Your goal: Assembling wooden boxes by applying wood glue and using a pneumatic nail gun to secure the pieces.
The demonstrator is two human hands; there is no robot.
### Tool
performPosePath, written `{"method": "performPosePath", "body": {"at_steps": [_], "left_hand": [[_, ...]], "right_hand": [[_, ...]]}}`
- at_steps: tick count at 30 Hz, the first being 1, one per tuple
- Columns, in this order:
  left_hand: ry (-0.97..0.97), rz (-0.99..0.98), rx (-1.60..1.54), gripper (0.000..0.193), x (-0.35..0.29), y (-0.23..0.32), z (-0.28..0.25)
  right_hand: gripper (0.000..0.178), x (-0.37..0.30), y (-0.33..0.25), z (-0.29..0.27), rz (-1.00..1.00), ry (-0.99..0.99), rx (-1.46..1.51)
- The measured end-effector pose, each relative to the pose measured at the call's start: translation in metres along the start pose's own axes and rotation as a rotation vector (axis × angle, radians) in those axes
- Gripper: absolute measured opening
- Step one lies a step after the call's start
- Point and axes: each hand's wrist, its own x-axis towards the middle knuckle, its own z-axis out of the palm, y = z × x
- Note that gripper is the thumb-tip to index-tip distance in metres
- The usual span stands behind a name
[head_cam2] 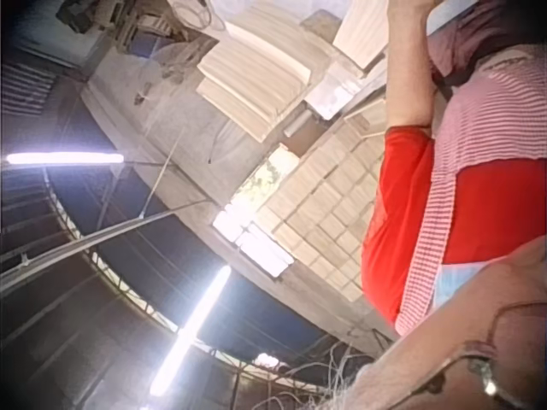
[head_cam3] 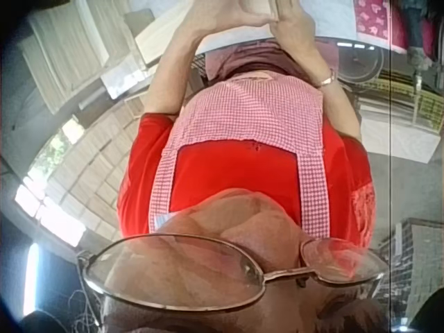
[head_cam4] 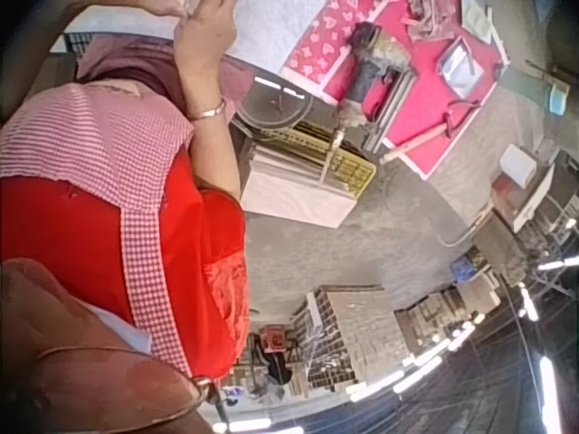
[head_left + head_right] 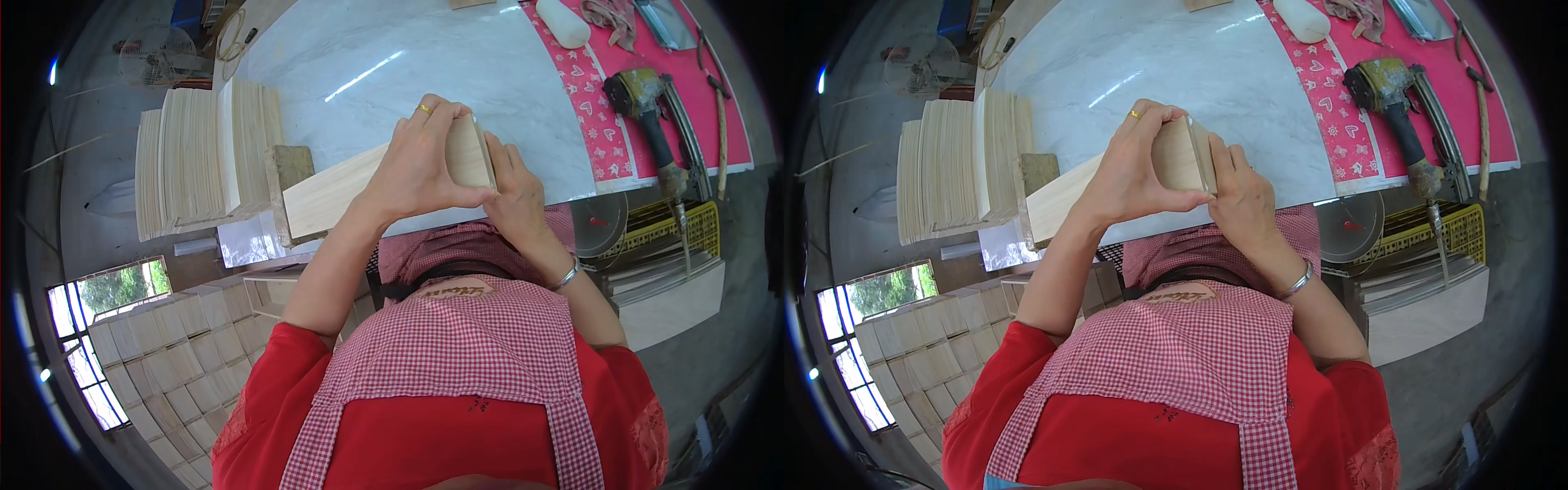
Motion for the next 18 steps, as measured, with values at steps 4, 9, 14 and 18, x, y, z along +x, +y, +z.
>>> {"method": "performPosePath", "body": {"at_steps": [4,9,14,18], "left_hand": [[-0.018,-0.007,0.005,0.092,-0.0005,0.0014,0.0003],[-0.023,0.002,0.011,0.092,0.0001,0.0011,0.001],[-0.012,0.011,0.028,0.09,0.001,0.0005,0.0007],[-0.031,0.011,0.009,0.092,0.0022,-0.0009,0.0015]], "right_hand": [[0.075,-0.0003,0.0017,0.0016,-0.015,0.017,0.004],[0.074,-0.0011,0.0021,0.0026,-0.02,0.028,0.018],[0.074,0.0002,0.0027,0.0029,-0.03,0.036,0.026],[0.068,0.0002,0.0038,0.003,0.012,0.028,0.067]]}}
